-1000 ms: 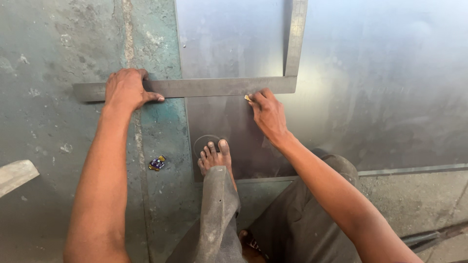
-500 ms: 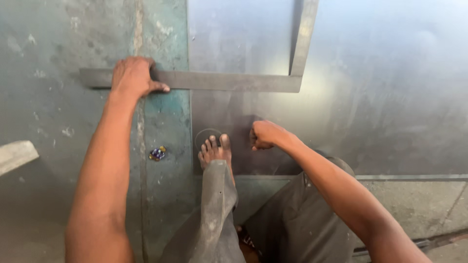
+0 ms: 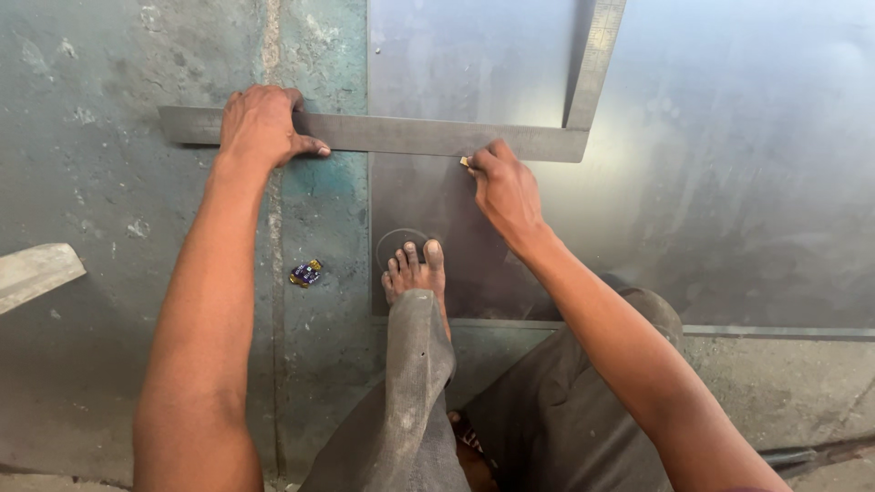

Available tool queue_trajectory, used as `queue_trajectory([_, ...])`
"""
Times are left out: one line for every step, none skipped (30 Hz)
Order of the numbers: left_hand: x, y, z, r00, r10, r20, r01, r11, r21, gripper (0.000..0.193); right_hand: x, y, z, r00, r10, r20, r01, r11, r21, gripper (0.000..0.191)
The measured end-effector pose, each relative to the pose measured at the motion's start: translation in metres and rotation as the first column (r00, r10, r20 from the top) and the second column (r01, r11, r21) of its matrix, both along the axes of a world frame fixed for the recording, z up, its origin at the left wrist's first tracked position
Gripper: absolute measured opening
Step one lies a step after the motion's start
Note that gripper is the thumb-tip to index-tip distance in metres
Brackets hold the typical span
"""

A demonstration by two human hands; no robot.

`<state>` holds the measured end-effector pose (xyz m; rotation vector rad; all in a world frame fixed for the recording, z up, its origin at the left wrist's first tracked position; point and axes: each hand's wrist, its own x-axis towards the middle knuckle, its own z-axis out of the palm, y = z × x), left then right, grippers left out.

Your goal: The person uses a framing square and a marking tool to draw layout lines on a large metal sheet while crouching on the floor.

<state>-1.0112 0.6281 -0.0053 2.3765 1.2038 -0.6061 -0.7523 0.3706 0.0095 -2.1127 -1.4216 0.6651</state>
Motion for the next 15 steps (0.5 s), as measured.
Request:
queue_trajectory([0.000,0.001,0.000,1.000,-0.010,-0.007,0.010,1.000,0.002,0.079,0.002,0.000,-0.004,1.000,0.003,-0.006,-0.003,0.999,-0.034,0.005])
queue_trajectory([0.000,0.001,0.000,1.000,-0.024,-0.001,0.024,1.000,0.005,0.080,0.003,-0.002,-0.008,1.000,0.007,-0.014,-0.008,0.997,-0.071,0.006])
queue_trajectory([0.001,0.002,0.000,0.999,-0.041,0.010,0.041,0.999,0.017,0.081,0.005,-0.003,-0.010,1.000,0.008,-0.017,-0.009,0.995,-0.099,0.007])
queue_trajectory([0.002,0.004,0.001,0.998,-0.062,0.032,0.061,0.997,0.046,0.082,0.006,-0.004,-0.012,0.974,0.225,0.025,-0.199,0.904,-0.378,0.011])
queue_trajectory([0.004,0.006,0.002,0.998,-0.047,0.042,0.045,0.998,0.053,0.081,0.007,-0.005,-0.013,0.900,0.435,0.010,-0.334,0.705,-0.626,0.022])
queue_trajectory([0.005,0.006,0.003,0.999,-0.026,0.040,0.025,0.999,0.040,0.080,0.008,-0.008,-0.012,0.899,0.434,-0.068,-0.380,0.693,-0.613,0.021])
queue_trajectory([0.005,0.005,0.005,0.999,-0.018,0.029,0.018,1.000,0.011,0.079,0.006,-0.013,-0.009,0.895,0.416,-0.161,-0.423,0.676,-0.603,0.020])
queue_trajectory([0.006,0.005,0.006,1.000,-0.010,0.016,0.010,1.000,0.004,0.079,0.006,-0.015,-0.007,0.889,0.398,-0.227,-0.452,0.674,-0.585,0.021])
queue_trajectory([0.006,0.006,0.008,1.000,0.003,0.007,-0.003,1.000,0.001,0.080,0.006,-0.013,-0.004,0.953,0.279,-0.118,-0.303,0.868,-0.393,0.015])
queue_trajectory([0.005,0.004,0.008,1.000,0.020,-0.021,-0.021,0.999,-0.034,0.080,0.005,-0.014,-0.002,0.989,0.134,-0.065,-0.144,0.972,-0.184,0.011])
queue_trajectory([0.004,0.002,0.009,1.000,0.008,-0.013,-0.008,0.999,-0.045,0.079,0.001,-0.014,0.002,0.998,-0.020,-0.056,0.022,0.999,0.028,0.012])
queue_trajectory([0.003,0.002,0.008,1.000,-0.004,0.009,0.004,1.000,-0.026,0.078,-0.003,-0.012,0.004,0.994,-0.052,-0.098,0.055,0.998,0.032,0.012])
queue_trajectory([0.003,0.002,0.008,0.999,-0.027,0.045,0.026,1.000,0.018,0.077,-0.005,-0.008,0.005,0.988,-0.090,-0.126,0.098,0.993,0.059,0.013])
queue_trajectory([0.003,0.003,0.007,0.998,-0.029,0.056,0.027,0.999,0.031,0.077,-0.007,-0.005,0.007,0.978,-0.131,-0.159,0.145,0.986,0.077,0.013])
queue_trajectory([0.002,0.003,0.005,0.998,-0.022,0.057,0.021,0.999,0.025,0.077,-0.009,-0.004,0.008,0.977,-0.143,-0.156,0.154,0.986,0.065,0.013])
